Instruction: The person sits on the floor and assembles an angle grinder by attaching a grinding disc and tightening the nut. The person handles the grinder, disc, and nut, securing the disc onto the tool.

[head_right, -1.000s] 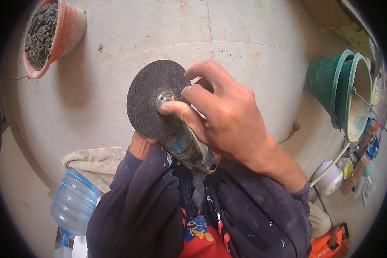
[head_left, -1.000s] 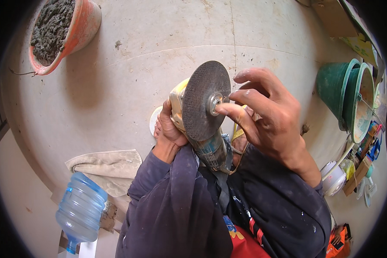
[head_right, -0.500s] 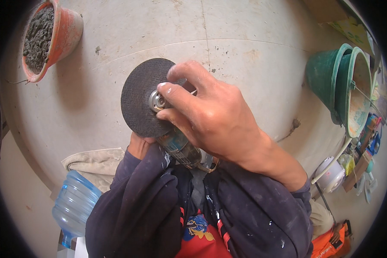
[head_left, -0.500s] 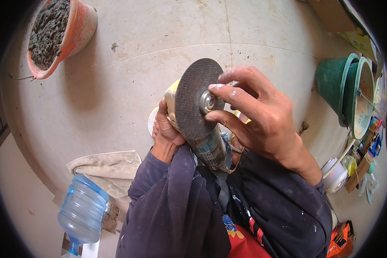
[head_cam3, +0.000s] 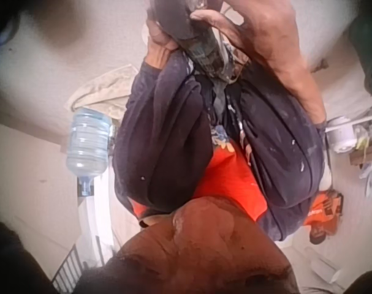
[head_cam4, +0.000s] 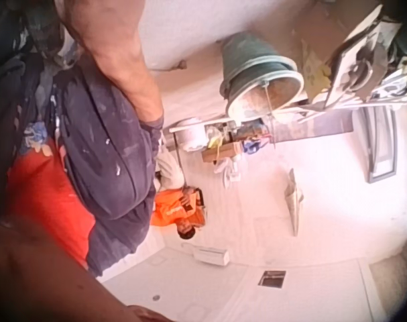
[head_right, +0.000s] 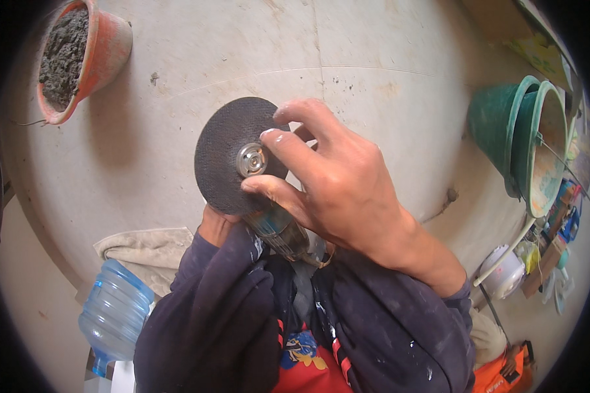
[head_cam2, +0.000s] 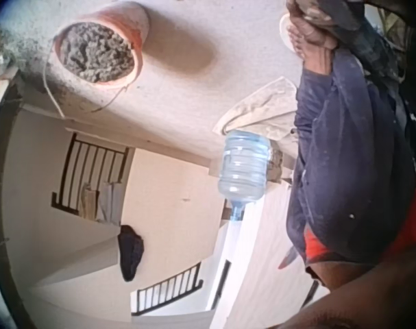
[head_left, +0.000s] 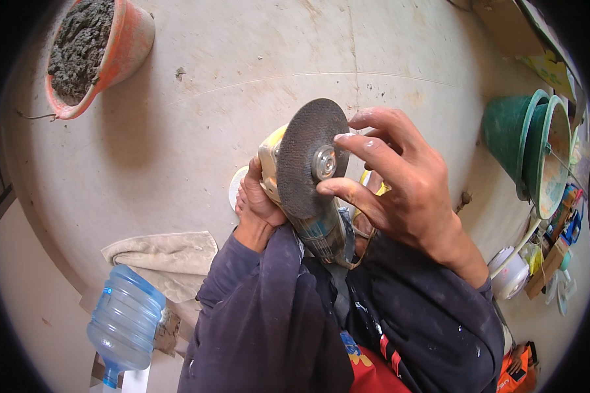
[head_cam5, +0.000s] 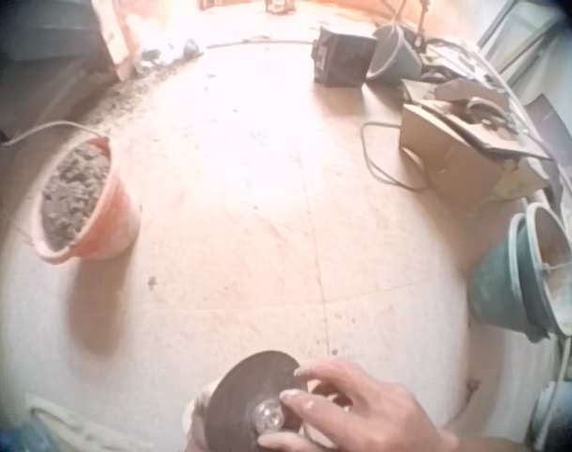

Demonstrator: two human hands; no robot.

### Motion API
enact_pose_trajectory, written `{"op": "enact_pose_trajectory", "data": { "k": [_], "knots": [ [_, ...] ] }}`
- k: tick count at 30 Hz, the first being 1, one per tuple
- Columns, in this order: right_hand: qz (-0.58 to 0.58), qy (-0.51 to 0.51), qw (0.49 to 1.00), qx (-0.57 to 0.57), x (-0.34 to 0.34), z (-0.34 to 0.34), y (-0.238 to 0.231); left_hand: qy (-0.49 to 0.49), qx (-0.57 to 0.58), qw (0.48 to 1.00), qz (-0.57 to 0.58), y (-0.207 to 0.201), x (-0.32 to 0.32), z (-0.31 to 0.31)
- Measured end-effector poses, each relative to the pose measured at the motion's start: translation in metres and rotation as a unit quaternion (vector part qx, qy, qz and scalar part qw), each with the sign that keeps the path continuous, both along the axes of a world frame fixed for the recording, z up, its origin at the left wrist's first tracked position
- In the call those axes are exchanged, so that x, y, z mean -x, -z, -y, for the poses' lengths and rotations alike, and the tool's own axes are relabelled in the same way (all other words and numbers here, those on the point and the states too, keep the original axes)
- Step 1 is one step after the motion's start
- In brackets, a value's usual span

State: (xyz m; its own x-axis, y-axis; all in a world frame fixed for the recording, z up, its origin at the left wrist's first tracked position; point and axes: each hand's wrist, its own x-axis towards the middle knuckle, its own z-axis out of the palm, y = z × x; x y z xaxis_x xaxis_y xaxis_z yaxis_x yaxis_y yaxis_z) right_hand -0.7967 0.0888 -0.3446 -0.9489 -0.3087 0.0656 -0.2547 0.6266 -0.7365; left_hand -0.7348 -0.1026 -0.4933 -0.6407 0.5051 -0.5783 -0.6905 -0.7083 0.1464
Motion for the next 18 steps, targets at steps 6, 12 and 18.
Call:
{"op": "enact_pose_trajectory", "data": {
  "k": [6, 12, 18],
  "knots": [
    [-0.008, -0.007, 1.000, -0.024, -0.001, -0.006, 0.003, -0.055, -0.098, 0.993, 0.019, -0.022, 0.006, -0.002],
    [-0.018, 0.007, 1.000, -0.017, 0.005, 0.002, -0.004, -0.028, -0.068, 0.997, 0.012, -0.041, 0.015, -0.002],
    [0.038, 0.022, 0.998, -0.039, 0.000, -0.009, -0.007, 0.006, -0.078, 0.997, 0.016, -0.043, 0.017, -0.004]
  ]
}}
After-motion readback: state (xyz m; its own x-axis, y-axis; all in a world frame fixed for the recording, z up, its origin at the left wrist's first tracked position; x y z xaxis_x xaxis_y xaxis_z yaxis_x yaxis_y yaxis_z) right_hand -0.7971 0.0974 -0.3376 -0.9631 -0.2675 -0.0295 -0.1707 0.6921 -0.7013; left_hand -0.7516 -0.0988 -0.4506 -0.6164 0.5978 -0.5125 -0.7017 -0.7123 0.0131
